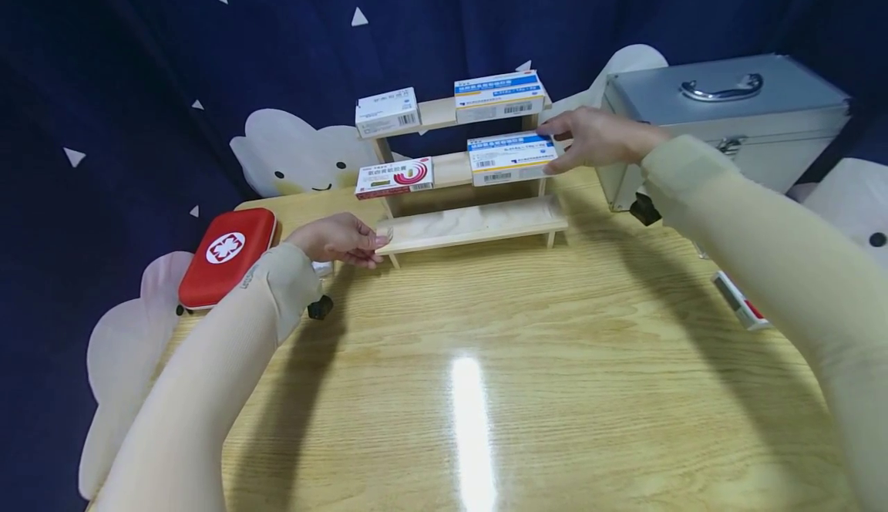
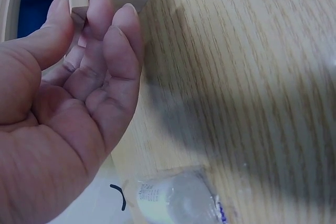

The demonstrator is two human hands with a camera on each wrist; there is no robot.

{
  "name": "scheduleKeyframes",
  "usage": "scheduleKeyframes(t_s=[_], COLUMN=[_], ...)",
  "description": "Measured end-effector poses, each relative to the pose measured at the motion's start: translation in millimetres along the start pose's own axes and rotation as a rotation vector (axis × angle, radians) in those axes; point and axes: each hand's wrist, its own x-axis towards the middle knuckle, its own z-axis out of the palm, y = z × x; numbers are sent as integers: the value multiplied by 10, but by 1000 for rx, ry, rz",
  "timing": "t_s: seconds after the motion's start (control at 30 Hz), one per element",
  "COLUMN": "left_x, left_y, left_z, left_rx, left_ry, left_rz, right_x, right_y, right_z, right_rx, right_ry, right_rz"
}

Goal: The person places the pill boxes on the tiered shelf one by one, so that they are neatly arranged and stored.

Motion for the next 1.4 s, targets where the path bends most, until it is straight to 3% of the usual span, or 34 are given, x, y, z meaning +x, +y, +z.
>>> scheduleKeyframes(t_s=[0.23, 0.37, 0.67, 0.83, 1.0, 1.23, 1.4], left_x=[40, 4, -51, -54, -65, -82, -54], left_y=[-20, -23, -43, -59, -119, -172, -162], left_z=[41, 27, 62, 114, 133, 188, 245], left_rx=[-21, -21, 10, -8, -62, -62, -42], left_ry=[-1, 18, 89, 109, 114, 178, 215], left_rz=[1, 6, 33, 54, 79, 120, 142], right_x=[-78, -224, -956, -1421, -1765, -2114, -2366], right_y=[4, -49, 14, 222, 529, 1085, 1438], right_z=[4, -66, -316, -374, -305, 19, 274], right_rx=[-37, -131, -280, -346, -345, -385, -394], right_ry=[-12, 17, 89, 105, 58, -36, -33], right_rz=[18, 6, 21, 51, 124, 183, 249])
